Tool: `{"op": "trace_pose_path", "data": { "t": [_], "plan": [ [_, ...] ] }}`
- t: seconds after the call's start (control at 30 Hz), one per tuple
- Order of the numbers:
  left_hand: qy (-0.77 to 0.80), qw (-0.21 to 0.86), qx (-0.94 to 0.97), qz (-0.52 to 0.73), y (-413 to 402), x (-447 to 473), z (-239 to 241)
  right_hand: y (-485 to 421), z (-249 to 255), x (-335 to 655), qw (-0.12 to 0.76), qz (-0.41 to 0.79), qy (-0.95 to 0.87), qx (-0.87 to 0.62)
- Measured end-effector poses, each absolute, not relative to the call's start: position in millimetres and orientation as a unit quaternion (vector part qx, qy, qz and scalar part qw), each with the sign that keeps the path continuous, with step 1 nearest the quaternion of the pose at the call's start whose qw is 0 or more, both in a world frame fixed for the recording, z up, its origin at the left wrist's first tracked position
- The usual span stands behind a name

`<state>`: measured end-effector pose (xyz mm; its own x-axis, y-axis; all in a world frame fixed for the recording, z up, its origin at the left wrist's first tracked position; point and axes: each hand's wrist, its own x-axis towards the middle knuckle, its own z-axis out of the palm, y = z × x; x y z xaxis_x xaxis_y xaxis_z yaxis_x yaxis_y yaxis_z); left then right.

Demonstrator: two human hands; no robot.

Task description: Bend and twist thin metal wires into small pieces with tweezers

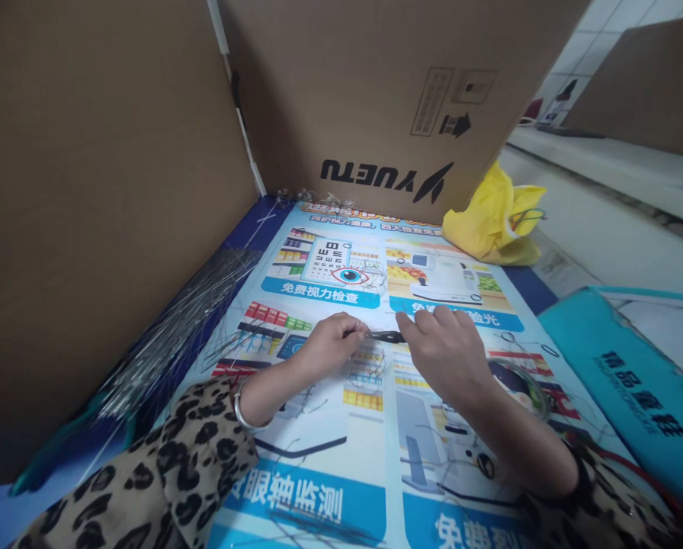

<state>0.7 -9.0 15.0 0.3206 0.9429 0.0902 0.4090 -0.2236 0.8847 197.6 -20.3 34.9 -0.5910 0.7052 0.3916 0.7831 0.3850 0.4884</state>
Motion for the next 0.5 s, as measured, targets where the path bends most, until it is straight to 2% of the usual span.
{"op": "trace_pose_path", "data": {
  "t": [0.5],
  "plan": [
    [0.467,0.346,0.75,0.317,-10.0,2.8,17.4,-25.3,38.5,197.0,0.055,-0.295,-0.843,-0.446]
  ]
}}
